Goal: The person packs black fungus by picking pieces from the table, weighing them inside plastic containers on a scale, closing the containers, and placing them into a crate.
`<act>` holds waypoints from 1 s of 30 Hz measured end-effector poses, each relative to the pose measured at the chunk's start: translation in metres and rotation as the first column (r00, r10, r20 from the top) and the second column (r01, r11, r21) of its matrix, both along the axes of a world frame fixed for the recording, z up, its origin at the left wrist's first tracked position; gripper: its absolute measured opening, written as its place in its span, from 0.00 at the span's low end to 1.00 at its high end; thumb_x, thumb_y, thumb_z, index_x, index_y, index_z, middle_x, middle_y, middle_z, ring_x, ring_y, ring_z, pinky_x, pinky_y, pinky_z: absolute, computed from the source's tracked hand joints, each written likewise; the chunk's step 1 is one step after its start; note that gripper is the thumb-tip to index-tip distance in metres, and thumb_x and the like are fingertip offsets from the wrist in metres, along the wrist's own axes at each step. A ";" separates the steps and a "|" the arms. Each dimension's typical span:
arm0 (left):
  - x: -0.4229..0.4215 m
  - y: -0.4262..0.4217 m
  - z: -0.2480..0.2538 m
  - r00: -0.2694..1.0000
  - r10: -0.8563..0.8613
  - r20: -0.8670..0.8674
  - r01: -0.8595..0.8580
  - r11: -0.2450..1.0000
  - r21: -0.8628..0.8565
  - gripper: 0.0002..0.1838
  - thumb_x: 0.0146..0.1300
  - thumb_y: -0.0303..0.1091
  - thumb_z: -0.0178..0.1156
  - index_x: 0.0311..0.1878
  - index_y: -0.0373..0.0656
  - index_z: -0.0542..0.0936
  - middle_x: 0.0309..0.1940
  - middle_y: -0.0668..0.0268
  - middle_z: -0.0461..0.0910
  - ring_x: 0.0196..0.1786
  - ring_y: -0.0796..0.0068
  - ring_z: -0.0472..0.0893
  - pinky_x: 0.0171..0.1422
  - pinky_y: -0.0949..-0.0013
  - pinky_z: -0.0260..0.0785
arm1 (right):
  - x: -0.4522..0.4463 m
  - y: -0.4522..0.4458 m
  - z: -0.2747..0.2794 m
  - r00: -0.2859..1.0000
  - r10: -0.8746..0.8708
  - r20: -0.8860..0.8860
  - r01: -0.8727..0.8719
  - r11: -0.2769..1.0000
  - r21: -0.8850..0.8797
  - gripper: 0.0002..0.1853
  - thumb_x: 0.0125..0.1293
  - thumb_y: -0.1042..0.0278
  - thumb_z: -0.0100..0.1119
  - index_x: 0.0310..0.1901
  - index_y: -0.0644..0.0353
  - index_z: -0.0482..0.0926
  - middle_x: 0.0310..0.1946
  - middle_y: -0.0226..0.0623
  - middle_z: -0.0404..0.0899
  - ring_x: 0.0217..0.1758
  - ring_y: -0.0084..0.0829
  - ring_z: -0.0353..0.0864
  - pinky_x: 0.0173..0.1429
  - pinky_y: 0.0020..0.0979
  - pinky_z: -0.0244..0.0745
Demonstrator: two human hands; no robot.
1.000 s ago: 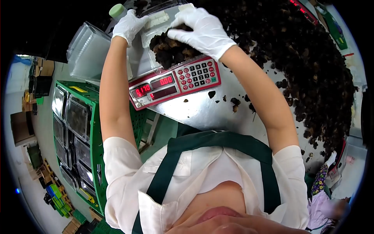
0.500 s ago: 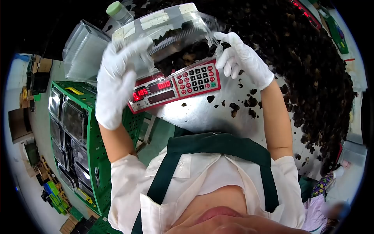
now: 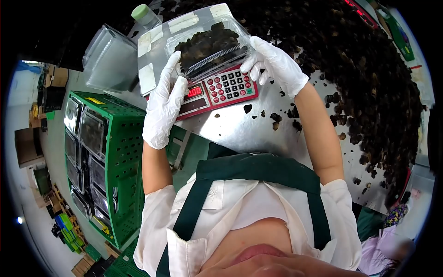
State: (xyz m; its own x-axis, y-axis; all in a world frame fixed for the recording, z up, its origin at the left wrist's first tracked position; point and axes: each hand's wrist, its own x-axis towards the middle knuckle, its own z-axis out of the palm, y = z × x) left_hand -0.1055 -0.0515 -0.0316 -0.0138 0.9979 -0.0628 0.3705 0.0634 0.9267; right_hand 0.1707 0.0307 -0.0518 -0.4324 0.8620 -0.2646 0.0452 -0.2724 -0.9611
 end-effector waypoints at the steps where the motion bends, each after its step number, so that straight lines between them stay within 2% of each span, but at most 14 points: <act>1: 0.001 0.000 0.002 1.000 0.019 0.023 -0.018 1.000 -0.019 0.30 0.80 0.33 0.53 0.82 0.50 0.63 0.33 0.73 0.74 0.33 0.87 0.69 0.39 0.82 0.64 | -0.001 0.002 -0.003 1.000 -0.004 -0.015 0.004 1.000 0.014 0.37 0.79 0.36 0.47 0.71 0.63 0.68 0.37 0.36 0.84 0.32 0.19 0.81 0.34 0.20 0.77; 3: -0.002 0.002 -0.004 0.999 -0.005 0.053 0.005 1.000 0.000 0.30 0.79 0.33 0.53 0.82 0.50 0.64 0.33 0.74 0.75 0.32 0.88 0.69 0.38 0.82 0.63 | -0.004 0.001 -0.005 0.998 -0.038 -0.047 0.040 0.999 0.027 0.29 0.81 0.49 0.48 0.72 0.63 0.68 0.37 0.35 0.84 0.32 0.18 0.80 0.34 0.20 0.76; 8: -0.005 0.010 -0.024 0.983 0.025 0.181 -0.024 1.000 -0.004 0.30 0.76 0.31 0.54 0.80 0.48 0.65 0.31 0.73 0.78 0.28 0.89 0.72 0.31 0.85 0.63 | -0.010 0.003 -0.010 0.994 -0.098 -0.047 0.099 0.995 0.013 0.26 0.80 0.57 0.49 0.72 0.63 0.68 0.33 0.34 0.85 0.29 0.18 0.79 0.32 0.19 0.74; 11: -0.001 0.012 -0.031 0.887 0.087 0.453 -0.080 0.996 -0.034 0.31 0.70 0.26 0.55 0.78 0.44 0.68 0.27 0.69 0.83 0.23 0.87 0.77 0.24 0.84 0.64 | -0.017 0.001 -0.013 0.978 -0.171 -0.119 0.177 0.984 0.034 0.25 0.79 0.63 0.50 0.72 0.65 0.69 0.29 0.34 0.84 0.26 0.18 0.77 0.29 0.19 0.70; 15: 0.006 0.001 -0.038 0.736 0.102 0.669 -0.154 0.988 0.019 0.38 0.67 0.23 0.59 0.80 0.40 0.62 0.27 0.66 0.83 0.27 0.81 0.81 0.29 0.80 0.73 | -0.019 -0.009 -0.020 0.952 -0.209 -0.223 0.222 0.975 0.032 0.23 0.76 0.68 0.49 0.68 0.70 0.70 0.28 0.37 0.84 0.22 0.19 0.75 0.26 0.19 0.68; 18: 0.002 -0.003 -0.037 0.795 0.104 0.598 -0.135 0.991 0.008 0.43 0.67 0.24 0.60 0.83 0.43 0.52 0.29 0.63 0.84 0.25 0.79 0.82 0.25 0.80 0.70 | -0.018 -0.011 -0.027 0.945 -0.196 -0.263 0.213 0.976 0.036 0.22 0.78 0.66 0.50 0.68 0.69 0.69 0.28 0.38 0.84 0.22 0.19 0.77 0.25 0.19 0.69; 19: -0.001 -0.004 -0.037 0.810 0.059 0.583 -0.087 0.996 0.021 0.45 0.69 0.29 0.61 0.84 0.44 0.48 0.29 0.63 0.85 0.23 0.78 0.81 0.23 0.79 0.69 | -0.016 -0.005 -0.028 0.952 -0.144 -0.270 0.160 0.986 0.039 0.23 0.78 0.64 0.52 0.69 0.68 0.69 0.29 0.38 0.85 0.23 0.18 0.77 0.25 0.19 0.70; 20: -0.010 -0.007 -0.028 0.885 0.063 0.462 -0.061 0.998 -0.019 0.43 0.72 0.33 0.61 0.84 0.44 0.50 0.28 0.66 0.84 0.23 0.79 0.81 0.24 0.79 0.70 | -0.014 -0.002 -0.026 0.956 -0.094 -0.277 0.110 0.993 0.042 0.25 0.79 0.61 0.53 0.70 0.67 0.69 0.30 0.37 0.85 0.24 0.18 0.78 0.25 0.18 0.70; 21: -0.016 -0.009 -0.012 0.943 0.165 0.288 -0.179 0.984 0.020 0.39 0.74 0.37 0.59 0.83 0.42 0.53 0.28 0.67 0.84 0.23 0.80 0.80 0.25 0.79 0.68 | -0.009 -0.004 -0.017 0.983 -0.060 -0.172 0.068 0.997 0.044 0.28 0.79 0.52 0.56 0.71 0.64 0.69 0.32 0.34 0.86 0.25 0.17 0.78 0.26 0.18 0.71; 22: -0.022 -0.011 0.007 0.956 0.273 0.107 -0.282 0.956 0.078 0.37 0.76 0.40 0.56 0.82 0.41 0.55 0.28 0.68 0.85 0.23 0.82 0.78 0.26 0.79 0.67 | -0.009 -0.008 -0.008 0.988 -0.155 0.000 0.155 0.988 0.012 0.31 0.78 0.46 0.56 0.70 0.63 0.70 0.32 0.33 0.86 0.26 0.18 0.78 0.27 0.19 0.71; 25: -0.079 -0.013 0.032 0.945 0.322 0.057 -0.320 0.878 0.357 0.31 0.81 0.49 0.48 0.75 0.35 0.69 0.29 0.70 0.85 0.26 0.86 0.72 0.30 0.81 0.61 | 0.012 -0.018 0.000 0.966 -0.227 0.121 0.220 0.973 0.069 0.31 0.80 0.42 0.50 0.66 0.64 0.75 0.32 0.35 0.86 0.26 0.19 0.78 0.27 0.20 0.71; 26: -0.092 -0.010 0.039 0.941 0.338 -0.010 -0.310 0.875 0.372 0.29 0.80 0.48 0.51 0.74 0.38 0.70 0.33 0.67 0.86 0.33 0.84 0.78 0.36 0.79 0.67 | 0.023 -0.023 -0.003 0.957 -0.284 0.060 0.285 0.959 -0.002 0.28 0.80 0.45 0.49 0.62 0.64 0.78 0.32 0.35 0.86 0.26 0.20 0.77 0.28 0.21 0.72; 28: -0.087 0.001 0.050 0.939 0.327 -0.109 -0.233 0.836 0.497 0.29 0.78 0.47 0.54 0.75 0.40 0.70 0.38 0.64 0.88 0.41 0.82 0.82 0.44 0.74 0.72 | 0.039 -0.036 -0.017 0.954 -0.299 0.036 0.296 0.953 0.074 0.25 0.80 0.48 0.50 0.59 0.64 0.80 0.32 0.36 0.86 0.26 0.21 0.78 0.29 0.22 0.73; 30: -0.079 0.030 0.058 0.996 0.091 0.018 -0.089 0.888 0.452 0.30 0.72 0.36 0.65 0.73 0.38 0.70 0.47 0.64 0.82 0.49 0.75 0.82 0.55 0.71 0.75 | 0.035 -0.051 -0.020 0.972 -0.235 -0.004 0.235 0.972 0.000 0.24 0.80 0.51 0.49 0.60 0.65 0.80 0.32 0.36 0.86 0.26 0.21 0.78 0.29 0.21 0.74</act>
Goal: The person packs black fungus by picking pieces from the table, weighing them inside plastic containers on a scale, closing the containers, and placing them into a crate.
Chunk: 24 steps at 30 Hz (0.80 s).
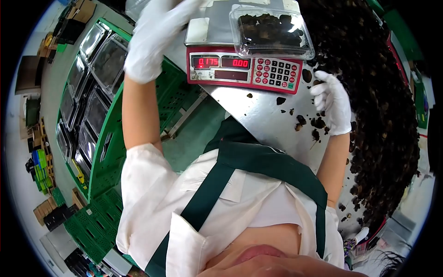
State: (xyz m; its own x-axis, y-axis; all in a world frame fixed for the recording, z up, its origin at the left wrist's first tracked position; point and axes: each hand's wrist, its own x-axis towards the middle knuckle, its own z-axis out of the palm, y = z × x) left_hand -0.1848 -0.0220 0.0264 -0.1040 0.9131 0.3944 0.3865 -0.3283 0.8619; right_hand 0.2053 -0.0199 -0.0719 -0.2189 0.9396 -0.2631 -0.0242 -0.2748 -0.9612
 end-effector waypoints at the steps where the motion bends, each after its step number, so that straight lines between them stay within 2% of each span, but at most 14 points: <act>1: 0.023 0.003 0.019 0.998 0.010 -0.068 -0.020 0.988 -0.156 0.27 0.73 0.43 0.63 0.69 0.37 0.75 0.54 0.58 0.84 0.56 0.71 0.82 0.61 0.66 0.74 | -0.005 -0.006 -0.001 0.997 0.077 -0.013 -0.077 0.996 -0.034 0.25 0.80 0.50 0.50 0.60 0.65 0.80 0.33 0.36 0.86 0.27 0.21 0.80 0.29 0.21 0.74; 2: 0.024 0.018 0.013 0.960 -0.023 -0.278 0.004 0.998 -0.067 0.28 0.73 0.49 0.62 0.66 0.37 0.77 0.55 0.54 0.85 0.57 0.65 0.84 0.64 0.63 0.74 | -0.014 -0.010 0.002 0.988 0.158 -0.006 -0.158 0.986 -0.056 0.25 0.80 0.49 0.50 0.61 0.65 0.80 0.35 0.37 0.87 0.27 0.21 0.81 0.29 0.20 0.75; 3: 0.028 0.033 0.014 0.884 -0.012 -0.468 -0.064 0.987 -0.147 0.32 0.72 0.55 0.60 0.66 0.38 0.77 0.55 0.51 0.85 0.59 0.57 0.84 0.66 0.61 0.73 | -0.025 -0.013 0.004 0.983 0.185 0.001 -0.184 0.981 -0.061 0.27 0.81 0.47 0.50 0.61 0.66 0.79 0.34 0.37 0.87 0.28 0.21 0.81 0.28 0.20 0.75; 4: 0.024 0.059 -0.006 0.806 -0.019 -0.592 0.009 1.000 -0.020 0.33 0.71 0.59 0.58 0.64 0.38 0.79 0.55 0.49 0.85 0.60 0.52 0.83 0.67 0.58 0.72 | -0.034 -0.014 0.006 0.977 0.214 0.009 -0.213 0.975 -0.065 0.28 0.81 0.46 0.49 0.62 0.66 0.79 0.34 0.38 0.87 0.28 0.22 0.82 0.28 0.20 0.76; 5: 0.036 0.065 0.010 0.790 -0.171 -0.588 0.028 0.969 -0.244 0.33 0.71 0.61 0.56 0.60 0.39 0.82 0.55 0.48 0.85 0.61 0.50 0.82 0.66 0.57 0.72 | -0.039 -0.012 0.007 0.968 0.249 0.007 -0.248 0.965 -0.082 0.29 0.81 0.45 0.49 0.64 0.66 0.77 0.37 0.39 0.88 0.31 0.24 0.85 0.30 0.21 0.78; 7: 0.041 0.083 -0.007 0.741 -0.204 -0.640 -0.032 0.941 -0.338 0.33 0.72 0.62 0.52 0.56 0.39 0.85 0.52 0.48 0.86 0.60 0.50 0.83 0.65 0.59 0.73 | -0.052 -0.010 0.011 0.970 0.245 -0.005 -0.244 0.966 -0.089 0.29 0.81 0.45 0.49 0.65 0.66 0.76 0.39 0.40 0.88 0.33 0.25 0.86 0.30 0.21 0.78; 8: 0.034 0.095 -0.036 0.810 -0.252 -0.530 0.107 0.951 -0.289 0.29 0.73 0.58 0.54 0.57 0.40 0.84 0.48 0.49 0.87 0.58 0.53 0.84 0.65 0.61 0.73 | -0.059 -0.008 0.013 0.973 0.232 -0.017 -0.232 0.967 -0.106 0.30 0.81 0.45 0.48 0.66 0.66 0.76 0.40 0.40 0.88 0.35 0.26 0.86 0.31 0.21 0.78; 9: 0.036 0.091 -0.054 0.813 -0.233 -0.534 0.090 0.956 -0.279 0.29 0.73 0.58 0.54 0.57 0.40 0.84 0.48 0.49 0.87 0.58 0.53 0.84 0.65 0.61 0.73 | -0.059 -0.002 0.009 0.963 0.267 -0.039 -0.270 0.956 -0.118 0.28 0.80 0.47 0.51 0.66 0.66 0.75 0.45 0.44 0.87 0.42 0.29 0.88 0.35 0.24 0.80; 12: 0.033 0.064 -0.074 0.894 -0.315 -0.318 0.248 0.940 -0.235 0.31 0.66 0.51 0.68 0.63 0.35 0.79 0.34 0.63 0.86 0.36 0.77 0.83 0.41 0.69 0.74 | -0.072 -0.001 0.007 0.971 0.236 -0.030 -0.238 0.962 -0.134 0.28 0.80 0.47 0.51 0.64 0.66 0.74 0.48 0.45 0.86 0.47 0.31 0.87 0.41 0.26 0.81; 14: 0.039 0.013 -0.062 0.966 -0.243 0.086 0.256 0.859 -0.444 0.25 0.59 0.47 0.76 0.50 0.39 0.80 0.43 0.62 0.83 0.45 0.73 0.81 0.51 0.68 0.73 | -0.075 -0.008 0.006 0.967 0.252 0.020 -0.251 0.967 -0.038 0.26 0.81 0.48 0.49 0.63 0.66 0.73 0.50 0.44 0.86 0.50 0.32 0.87 0.44 0.29 0.81; 16: 0.035 -0.040 -0.053 0.984 0.033 0.178 0.036 0.928 -0.370 0.25 0.58 0.48 0.77 0.46 0.40 0.79 0.41 0.66 0.79 0.43 0.76 0.78 0.50 0.68 0.72 | -0.085 -0.016 0.015 0.935 0.355 -0.013 -0.354 0.934 0.033 0.24 0.82 0.50 0.48 0.62 0.65 0.74 0.51 0.42 0.85 0.50 0.32 0.87 0.44 0.29 0.81; 19: -0.003 -0.111 -0.046 0.877 0.210 0.432 -0.151 0.974 -0.167 0.20 0.60 0.40 0.72 0.52 0.39 0.83 0.42 0.68 0.81 0.44 0.78 0.78 0.51 0.72 0.71 | -0.106 -0.031 0.044 0.851 0.524 -0.044 -0.517 0.849 0.106 0.21 0.82 0.56 0.50 0.63 0.65 0.74 0.51 0.40 0.85 0.49 0.28 0.86 0.49 0.29 0.79; 20: -0.015 -0.137 -0.026 0.850 0.331 0.411 -0.298 0.944 -0.142 0.14 0.61 0.37 0.71 0.44 0.39 0.82 0.39 0.69 0.81 0.45 0.79 0.78 0.55 0.72 0.69 | -0.112 -0.035 0.052 0.830 0.558 -0.010 -0.552 0.824 0.128 0.20 0.82 0.58 0.50 0.63 0.65 0.75 0.51 0.40 0.85 0.48 0.28 0.86 0.51 0.28 0.78; 24: -0.098 -0.229 -0.011 0.618 0.696 0.365 -0.730 0.681 -0.063 0.15 0.68 0.40 0.64 0.50 0.40 0.86 0.45 0.68 0.83 0.47 0.79 0.78 0.53 0.72 0.69 | -0.105 -0.043 0.049 0.809 0.580 0.092 -0.588 0.800 0.118 0.18 0.80 0.61 0.53 0.62 0.66 0.77 0.49 0.38 0.86 0.47 0.25 0.83 0.52 0.27 0.77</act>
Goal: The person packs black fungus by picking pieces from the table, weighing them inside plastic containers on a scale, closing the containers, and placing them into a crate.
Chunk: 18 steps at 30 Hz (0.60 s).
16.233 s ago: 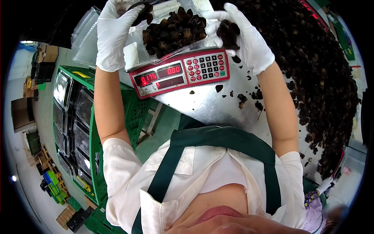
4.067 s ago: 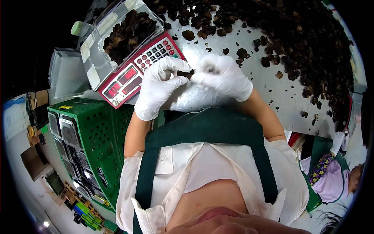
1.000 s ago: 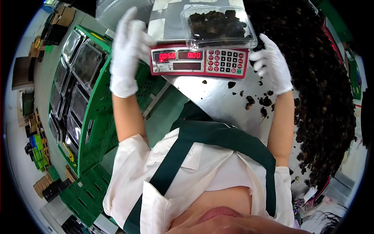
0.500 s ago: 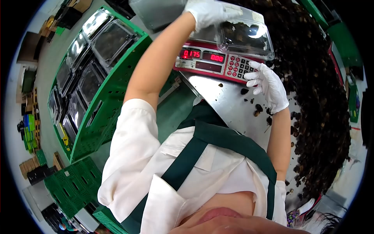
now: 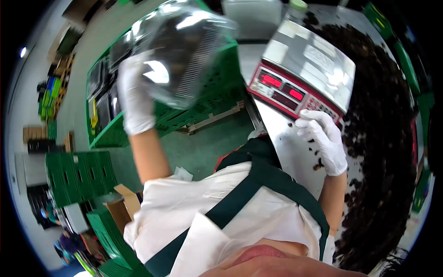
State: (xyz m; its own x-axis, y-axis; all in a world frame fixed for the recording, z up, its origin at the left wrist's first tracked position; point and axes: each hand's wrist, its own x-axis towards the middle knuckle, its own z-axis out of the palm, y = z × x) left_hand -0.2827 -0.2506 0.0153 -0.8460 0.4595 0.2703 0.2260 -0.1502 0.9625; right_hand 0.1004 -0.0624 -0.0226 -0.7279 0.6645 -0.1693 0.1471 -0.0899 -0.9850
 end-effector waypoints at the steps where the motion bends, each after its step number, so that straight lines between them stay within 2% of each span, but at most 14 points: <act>1: -0.017 -0.014 0.002 0.988 0.120 -0.101 -0.117 0.993 0.034 0.16 0.69 0.39 0.63 0.53 0.40 0.85 0.48 0.66 0.82 0.50 0.77 0.79 0.54 0.70 0.71 | 0.007 -0.002 0.001 0.999 -0.031 0.019 0.033 0.995 -0.090 0.17 0.79 0.63 0.57 0.61 0.66 0.78 0.48 0.37 0.85 0.50 0.22 0.82 0.54 0.25 0.75; 2: -0.035 -0.026 -0.004 0.866 0.155 -0.476 -0.199 0.979 -0.043 0.16 0.71 0.39 0.61 0.56 0.42 0.83 0.54 0.61 0.80 0.57 0.71 0.80 0.57 0.66 0.73 | 0.018 0.000 -0.009 0.999 -0.023 0.024 0.025 0.995 -0.098 0.17 0.79 0.63 0.57 0.61 0.65 0.78 0.47 0.35 0.85 0.48 0.21 0.81 0.53 0.24 0.74; 4: -0.033 -0.038 0.012 0.977 0.175 0.124 -0.172 0.985 -0.028 0.18 0.73 0.42 0.60 0.59 0.42 0.81 0.61 0.58 0.78 0.59 0.65 0.81 0.61 0.62 0.74 | 0.040 -0.004 -0.018 0.993 -0.110 0.043 0.115 0.981 -0.159 0.17 0.78 0.64 0.57 0.61 0.64 0.78 0.46 0.32 0.85 0.46 0.20 0.81 0.52 0.24 0.74; 6: -0.103 -0.067 -0.027 0.986 0.068 -0.154 -0.106 0.962 -0.253 0.21 0.74 0.48 0.58 0.59 0.41 0.81 0.61 0.55 0.79 0.59 0.60 0.81 0.62 0.58 0.75 | 0.071 -0.010 -0.039 0.979 -0.203 0.000 0.200 0.966 -0.162 0.16 0.78 0.64 0.56 0.60 0.63 0.79 0.45 0.31 0.85 0.44 0.19 0.80 0.51 0.22 0.73; 7: -0.132 -0.081 -0.032 0.976 0.029 -0.215 -0.156 0.784 -0.601 0.22 0.75 0.48 0.57 0.60 0.40 0.81 0.60 0.53 0.80 0.60 0.58 0.81 0.63 0.57 0.74 | 0.087 -0.016 -0.046 0.965 -0.260 0.023 0.260 0.945 -0.198 0.16 0.79 0.63 0.55 0.60 0.63 0.79 0.45 0.30 0.85 0.44 0.18 0.80 0.50 0.22 0.73; 8: -0.149 -0.074 -0.031 0.959 -0.040 -0.281 -0.226 0.490 -0.842 0.23 0.76 0.49 0.56 0.60 0.39 0.81 0.59 0.51 0.81 0.61 0.56 0.80 0.64 0.56 0.74 | 0.102 -0.023 -0.055 0.946 -0.321 0.048 0.323 0.918 -0.231 0.15 0.79 0.63 0.54 0.59 0.62 0.80 0.44 0.30 0.85 0.43 0.17 0.80 0.49 0.21 0.73; 9: -0.102 -0.032 -0.005 0.870 -0.085 -0.486 -0.458 0.222 -0.860 0.24 0.76 0.48 0.56 0.61 0.38 0.81 0.58 0.49 0.81 0.60 0.54 0.81 0.64 0.56 0.73 | 0.118 -0.031 -0.064 0.915 -0.397 0.066 0.401 0.885 -0.238 0.15 0.79 0.61 0.54 0.56 0.62 0.80 0.44 0.30 0.85 0.42 0.17 0.79 0.48 0.20 0.73; 10: -0.050 0.004 0.020 0.728 -0.186 -0.660 -0.675 -0.027 -0.737 0.24 0.77 0.48 0.55 0.61 0.37 0.81 0.57 0.48 0.82 0.59 0.51 0.81 0.64 0.55 0.72 | 0.132 -0.038 -0.073 0.878 -0.472 0.077 0.476 0.845 -0.246 0.15 0.79 0.61 0.54 0.56 0.62 0.80 0.44 0.30 0.85 0.42 0.17 0.79 0.48 0.20 0.73; 12: -0.068 0.040 0.012 0.525 -0.246 -0.815 -0.508 0.678 -0.532 0.25 0.77 0.47 0.56 0.64 0.34 0.79 0.58 0.47 0.82 0.58 0.51 0.82 0.66 0.57 0.70 | 0.158 -0.054 -0.087 0.817 -0.547 0.181 0.576 0.784 -0.231 0.16 0.80 0.60 0.54 0.58 0.60 0.80 0.42 0.30 0.85 0.41 0.18 0.80 0.49 0.21 0.75; 13: -0.050 0.073 0.024 0.360 -0.407 -0.839 -0.369 0.764 -0.529 0.27 0.77 0.47 0.57 0.65 0.31 0.78 0.59 0.48 0.82 0.60 0.53 0.81 0.68 0.58 0.69 | 0.163 -0.064 -0.090 0.756 -0.634 0.163 0.654 0.718 -0.236 0.13 0.77 0.60 0.57 0.51 0.62 0.80 0.39 0.30 0.83 0.40 0.18 0.79 0.46 0.21 0.74; 14: -0.039 0.109 0.029 0.460 -0.488 -0.742 -0.039 0.823 -0.566 0.27 0.78 0.45 0.57 0.67 0.31 0.77 0.61 0.49 0.81 0.64 0.55 0.79 0.71 0.60 0.67 | 0.170 -0.071 -0.095 0.717 -0.674 0.175 0.696 0.678 -0.236 0.13 0.77 0.60 0.57 0.51 0.62 0.80 0.39 0.30 0.83 0.40 0.18 0.79 0.46 0.21 0.74; 15: -0.010 0.154 0.041 0.524 -0.535 -0.663 -0.013 0.773 -0.634 0.26 0.79 0.43 0.55 0.68 0.31 0.75 0.63 0.51 0.80 0.65 0.57 0.79 0.71 0.62 0.66 | 0.175 -0.078 -0.102 0.695 -0.697 0.174 0.719 0.666 -0.200 0.11 0.77 0.62 0.58 0.49 0.62 0.81 0.38 0.30 0.83 0.40 0.18 0.79 0.46 0.21 0.75; 16: 0.008 0.186 0.045 0.393 -0.644 -0.656 0.178 0.754 -0.633 0.25 0.81 0.40 0.52 0.71 0.32 0.74 0.67 0.52 0.78 0.69 0.59 0.76 0.74 0.64 0.64 | 0.180 -0.084 -0.105 0.679 -0.714 0.173 0.734 0.659 -0.164 0.10 0.76 0.65 0.59 0.47 0.63 0.81 0.37 0.30 0.82 0.39 0.18 0.79 0.46 0.22 0.75; 18: -0.007 0.260 0.029 0.420 -0.756 -0.502 0.352 0.646 -0.677 0.27 0.81 0.42 0.52 0.73 0.32 0.71 0.72 0.53 0.74 0.73 0.58 0.72 0.77 0.65 0.60 | 0.185 -0.095 -0.105 0.651 -0.743 0.157 0.757 0.623 -0.197 0.08 0.75 0.67 0.61 0.43 0.63 0.81 0.37 0.30 0.82 0.39 0.18 0.78 0.47 0.23 0.76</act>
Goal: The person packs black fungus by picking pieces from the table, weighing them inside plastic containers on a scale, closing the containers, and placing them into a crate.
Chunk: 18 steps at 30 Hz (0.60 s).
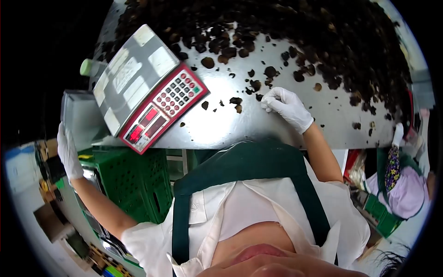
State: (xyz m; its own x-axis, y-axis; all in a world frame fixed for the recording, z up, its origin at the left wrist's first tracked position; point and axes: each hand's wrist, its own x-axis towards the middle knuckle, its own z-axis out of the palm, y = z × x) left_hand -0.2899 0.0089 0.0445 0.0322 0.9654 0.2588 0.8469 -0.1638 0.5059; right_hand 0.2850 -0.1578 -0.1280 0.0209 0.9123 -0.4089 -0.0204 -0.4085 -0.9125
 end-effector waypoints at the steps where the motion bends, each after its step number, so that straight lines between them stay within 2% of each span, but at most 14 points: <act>1: -0.052 0.050 -0.024 0.986 0.040 -0.159 -0.054 0.995 -0.087 0.29 0.80 0.45 0.52 0.74 0.32 0.70 0.72 0.51 0.73 0.74 0.61 0.71 0.78 0.65 0.58 | 0.001 -0.005 -0.004 0.998 -0.039 -0.056 0.041 0.999 0.031 0.07 0.75 0.67 0.61 0.42 0.63 0.81 0.37 0.30 0.82 0.39 0.18 0.79 0.47 0.22 0.76; 2: -0.105 0.091 -0.053 0.980 -0.057 -0.189 0.036 0.993 -0.111 0.25 0.77 0.46 0.58 0.67 0.36 0.78 0.58 0.57 0.82 0.58 0.72 0.79 0.65 0.69 0.68 | 0.001 -0.008 -0.006 0.991 -0.071 -0.112 0.079 0.995 0.065 0.08 0.75 0.67 0.61 0.41 0.63 0.81 0.37 0.30 0.83 0.39 0.18 0.79 0.47 0.22 0.76; 4: -0.070 0.105 -0.042 0.840 0.059 -0.540 -0.138 0.984 -0.108 0.34 0.76 0.58 0.53 0.61 0.32 0.82 0.58 0.46 0.84 0.62 0.48 0.82 0.70 0.58 0.70 | 0.005 -0.010 -0.002 0.989 -0.116 -0.095 0.121 0.992 0.040 0.07 0.75 0.68 0.61 0.42 0.63 0.81 0.37 0.29 0.83 0.39 0.17 0.79 0.46 0.21 0.75; 5: -0.067 0.108 -0.041 0.837 0.049 -0.544 -0.129 0.986 -0.110 0.34 0.76 0.58 0.53 0.61 0.32 0.82 0.58 0.46 0.84 0.62 0.48 0.82 0.70 0.58 0.70 | 0.010 -0.008 -0.002 0.994 -0.106 -0.001 0.106 0.992 0.072 0.09 0.74 0.65 0.62 0.43 0.63 0.81 0.37 0.30 0.84 0.40 0.18 0.80 0.47 0.23 0.76; 7: -0.069 0.104 -0.040 0.859 0.131 -0.495 -0.162 0.987 -0.020 0.28 0.66 0.59 0.66 0.45 0.38 0.90 0.43 0.53 0.89 0.48 0.52 0.87 0.58 0.57 0.76 | 0.017 0.003 0.001 0.990 -0.102 0.094 0.092 0.991 0.096 0.11 0.74 0.62 0.63 0.45 0.62 0.82 0.37 0.30 0.84 0.40 0.19 0.81 0.48 0.24 0.77; 8: -0.069 0.103 -0.035 0.859 0.125 -0.497 -0.159 0.987 -0.027 0.28 0.66 0.59 0.66 0.45 0.38 0.90 0.43 0.53 0.89 0.48 0.52 0.87 0.58 0.57 0.76 | 0.020 0.019 0.006 0.952 -0.109 0.286 0.067 0.986 0.152 0.14 0.72 0.57 0.64 0.47 0.61 0.82 0.39 0.32 0.85 0.41 0.22 0.81 0.49 0.27 0.78; 9: -0.069 0.104 -0.027 0.858 0.160 -0.488 -0.221 0.973 -0.071 0.23 0.69 0.51 0.66 0.49 0.37 0.87 0.43 0.58 0.88 0.46 0.64 0.83 0.56 0.64 0.74 | 0.023 0.035 0.008 0.876 -0.121 0.467 0.027 0.979 0.203 0.18 0.70 0.52 0.65 0.49 0.60 0.83 0.41 0.34 0.85 0.42 0.26 0.82 0.51 0.30 0.79; 10: -0.071 0.103 -0.024 0.855 0.198 -0.479 -0.285 0.952 -0.114 0.18 0.72 0.42 0.65 0.52 0.35 0.85 0.43 0.62 0.86 0.45 0.75 0.80 0.53 0.71 0.72 | 0.029 0.051 0.006 0.818 -0.104 0.565 -0.054 0.965 0.256 0.25 0.66 0.46 0.66 0.56 0.56 0.82 0.52 0.41 0.84 0.51 0.37 0.83 0.60 0.39 0.78; 11: -0.096 0.110 -0.025 0.929 0.094 -0.357 -0.130 0.988 -0.077 0.14 0.67 0.39 0.70 0.41 0.35 0.86 0.33 0.67 0.85 0.37 0.78 0.78 0.46 0.71 0.72 | 0.039 0.073 -0.007 0.626 -0.143 0.766 -0.298 0.865 0.404 0.31 0.65 0.48 0.67 0.66 0.52 0.76 0.66 0.46 0.76 0.68 0.45 0.75 0.72 0.43 0.71; 12: -0.093 0.105 -0.020 0.930 0.099 -0.354 -0.136 0.987 -0.081 0.14 0.67 0.39 0.70 0.41 0.35 0.86 0.33 0.67 0.85 0.37 0.78 0.78 0.46 0.71 0.72 | 0.043 0.092 -0.008 0.538 -0.159 0.828 -0.371 0.837 0.402 0.36 0.63 0.47 0.68 0.71 0.49 0.72 0.71 0.47 0.70 0.74 0.47 0.68 0.76 0.45 0.66; 13: -0.083 0.099 -0.007 0.981 0.168 -0.094 -0.167 0.986 0.021 0.12 0.70 0.37 0.68 0.44 0.35 0.85 0.36 0.68 0.85 0.38 0.79 0.78 0.45 0.73 0.71 | 0.042 0.112 -0.007 0.445 -0.182 0.877 -0.442 0.806 0.392 0.40 0.62 0.46 0.69 0.75 0.47 0.68 0.76 0.47 0.65 0.80 0.49 0.61 0.81 0.47 0.60; 14: -0.074 0.092 0.004 0.964 0.201 0.176 -0.222 0.968 0.113 0.11 0.72 0.35 0.66 0.47 0.35 0.85 0.38 0.70 0.85 0.39 0.81 0.79 0.45 0.76 0.71 | 0.041 0.132 -0.008 0.371 -0.169 0.913 -0.473 0.812 0.343 0.45 0.59 0.43 0.71 0.78 0.38 0.64 0.80 0.47 0.58 0.84 0.49 0.55 0.84 0.49 0.55; 16: -0.064 0.079 0.015 0.856 0.201 0.476 -0.278 0.956 0.096 0.08 0.72 0.31 0.66 0.48 0.35 0.86 0.39 0.71 0.86 0.40 0.83 0.80 0.48 0.80 0.72 | 0.035 0.162 -0.016 0.272 -0.167 0.948 -0.502 0.815 0.288 0.41 0.59 0.47 0.72 0.75 0.36 0.70 0.81 0.44 0.58 0.84 0.52 0.54 0.84 0.52 0.54; 18: 0.018 0.046 0.008 0.943 0.162 0.292 -0.224 0.955 0.193 0.08 0.72 0.28 0.65 0.51 0.36 0.86 0.43 0.70 0.86 0.45 0.83 0.82 0.51 0.79 0.73 | 0.037 0.187 -0.031 0.288 -0.142 0.947 -0.516 0.810 0.279 0.39 0.59 0.47 0.73 0.73 0.36 0.73 0.80 0.44 0.60 0.83 0.51 0.55 0.84 0.51 0.55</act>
